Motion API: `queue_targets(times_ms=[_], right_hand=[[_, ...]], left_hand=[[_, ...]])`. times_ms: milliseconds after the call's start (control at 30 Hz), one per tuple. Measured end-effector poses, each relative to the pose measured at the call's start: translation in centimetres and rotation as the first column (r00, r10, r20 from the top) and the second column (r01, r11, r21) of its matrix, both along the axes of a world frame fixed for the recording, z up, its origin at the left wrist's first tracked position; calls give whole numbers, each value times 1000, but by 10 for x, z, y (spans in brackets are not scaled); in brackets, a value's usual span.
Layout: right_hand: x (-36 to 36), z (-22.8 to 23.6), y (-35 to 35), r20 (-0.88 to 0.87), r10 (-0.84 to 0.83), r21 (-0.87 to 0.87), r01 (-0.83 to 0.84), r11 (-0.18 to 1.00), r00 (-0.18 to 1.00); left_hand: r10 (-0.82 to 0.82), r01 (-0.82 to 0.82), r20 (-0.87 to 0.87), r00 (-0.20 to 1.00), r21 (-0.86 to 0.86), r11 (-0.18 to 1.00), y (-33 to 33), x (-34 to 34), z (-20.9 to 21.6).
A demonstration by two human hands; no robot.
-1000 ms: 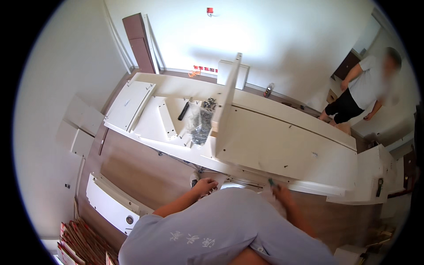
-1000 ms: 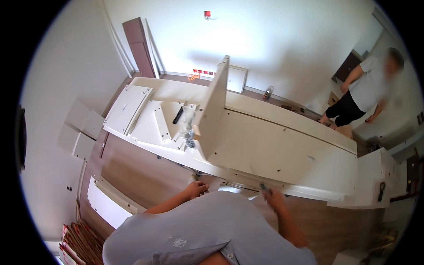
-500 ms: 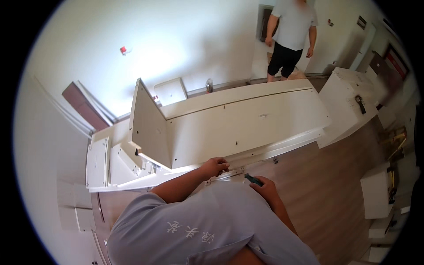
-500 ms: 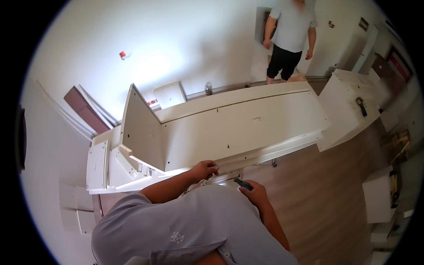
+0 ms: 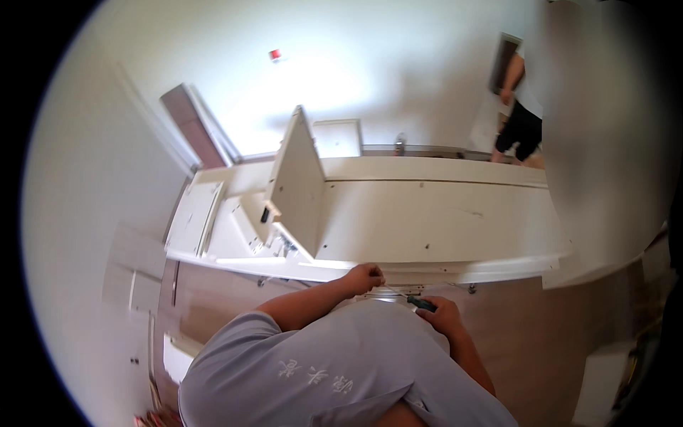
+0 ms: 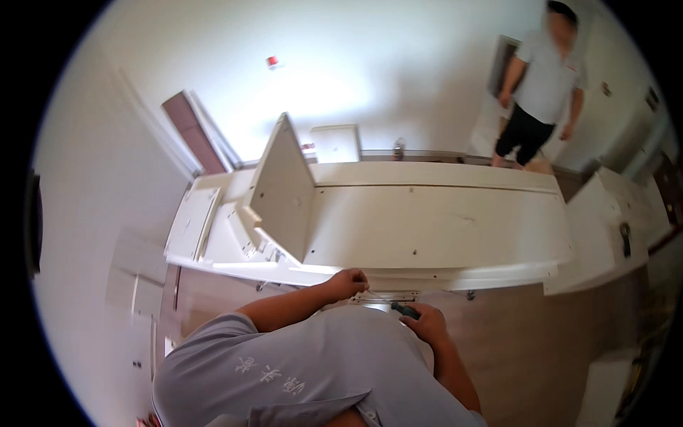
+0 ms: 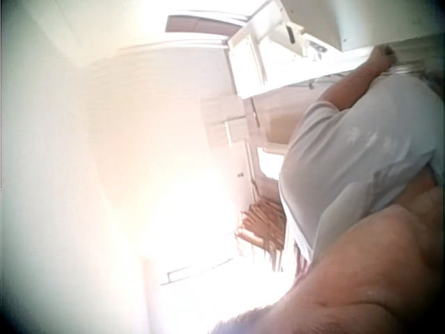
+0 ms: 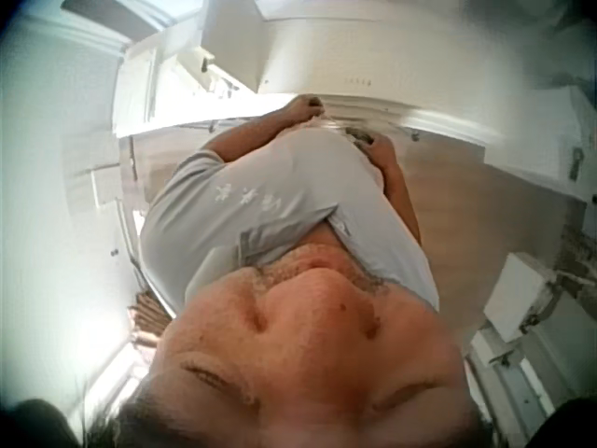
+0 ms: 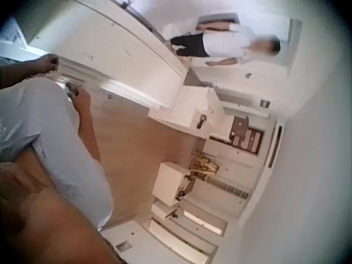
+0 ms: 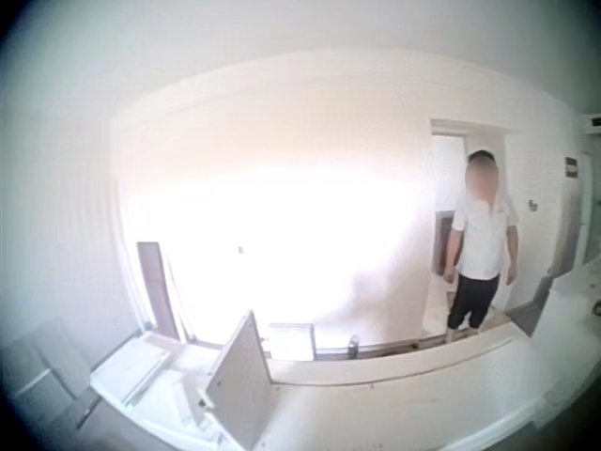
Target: The person is assembling a white cabinet by positioning wooden panels on the floor and using a screwdriver to secure them with screws.
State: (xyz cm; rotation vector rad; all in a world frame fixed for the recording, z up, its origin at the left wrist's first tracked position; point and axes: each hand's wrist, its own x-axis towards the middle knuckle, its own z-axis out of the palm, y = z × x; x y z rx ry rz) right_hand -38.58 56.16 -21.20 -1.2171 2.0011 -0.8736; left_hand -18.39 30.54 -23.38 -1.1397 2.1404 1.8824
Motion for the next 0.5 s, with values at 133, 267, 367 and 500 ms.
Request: queue_targets(times_ms=[133,267,367,500], right_hand=[[-15,-3,-52,-50,15,-50,-18,999,999],[-23,-17,-103,-43,-59,-61,56,997,997],[-20,-31,-133,-136,-35,-105,21,994,990],[-12,-48,-169,-289,40,-38,-54,998,956]], left_hand=[[200,-236,-125,972,-477,847,-36,8,-23],[222,-243,-111,969,-619,747,-83,-2,-42],[195,-188,-75,978,-728,659,-99,-7,-53],[167,-164,-96,981,-871,463,-107,-17,-65]])
